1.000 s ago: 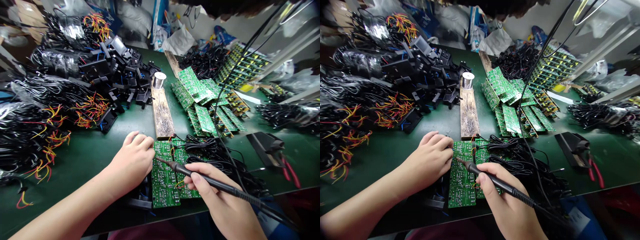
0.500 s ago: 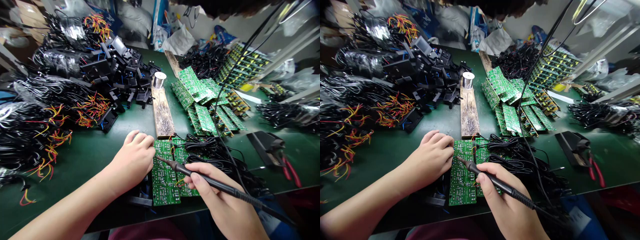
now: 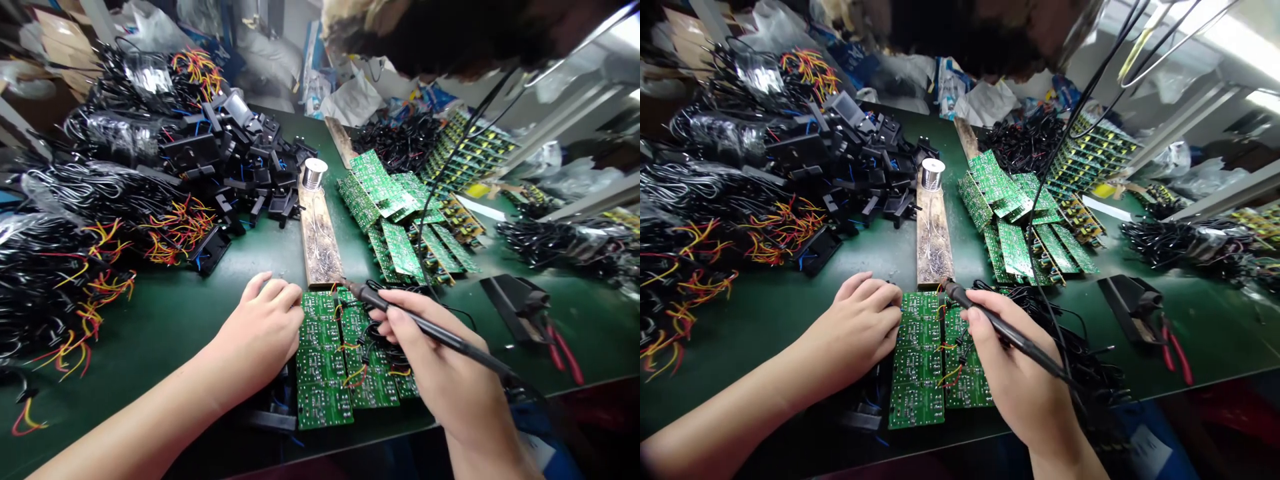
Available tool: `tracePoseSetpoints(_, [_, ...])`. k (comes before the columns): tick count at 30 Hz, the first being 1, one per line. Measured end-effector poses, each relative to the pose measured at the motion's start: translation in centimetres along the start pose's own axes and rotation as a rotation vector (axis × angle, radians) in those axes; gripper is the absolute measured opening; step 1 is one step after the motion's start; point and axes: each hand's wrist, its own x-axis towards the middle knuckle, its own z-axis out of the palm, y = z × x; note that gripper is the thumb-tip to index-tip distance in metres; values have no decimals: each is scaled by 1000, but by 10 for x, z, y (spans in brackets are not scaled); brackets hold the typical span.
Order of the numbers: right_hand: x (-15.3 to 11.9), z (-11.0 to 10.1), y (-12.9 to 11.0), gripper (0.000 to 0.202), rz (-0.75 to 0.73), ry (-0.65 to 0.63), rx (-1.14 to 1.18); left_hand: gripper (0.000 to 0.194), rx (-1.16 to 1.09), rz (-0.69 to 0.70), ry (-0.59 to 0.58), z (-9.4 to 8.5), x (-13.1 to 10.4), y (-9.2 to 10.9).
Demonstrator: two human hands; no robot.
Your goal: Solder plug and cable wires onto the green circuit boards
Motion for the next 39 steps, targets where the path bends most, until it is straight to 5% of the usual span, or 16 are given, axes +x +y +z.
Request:
tracePoseSetpoints(7, [23, 25, -6, 23, -58, -50, -99, 12, -14, 0, 14, 1, 0, -1])
tracePoseSetpoints(33, [18, 23, 5, 23, -34, 5, -28, 15, -23, 2, 13, 2, 1, 0])
tracePoseSetpoints(39, [4, 13, -1, 22, -95, 38, -22, 23, -134, 40, -19, -33, -16, -5])
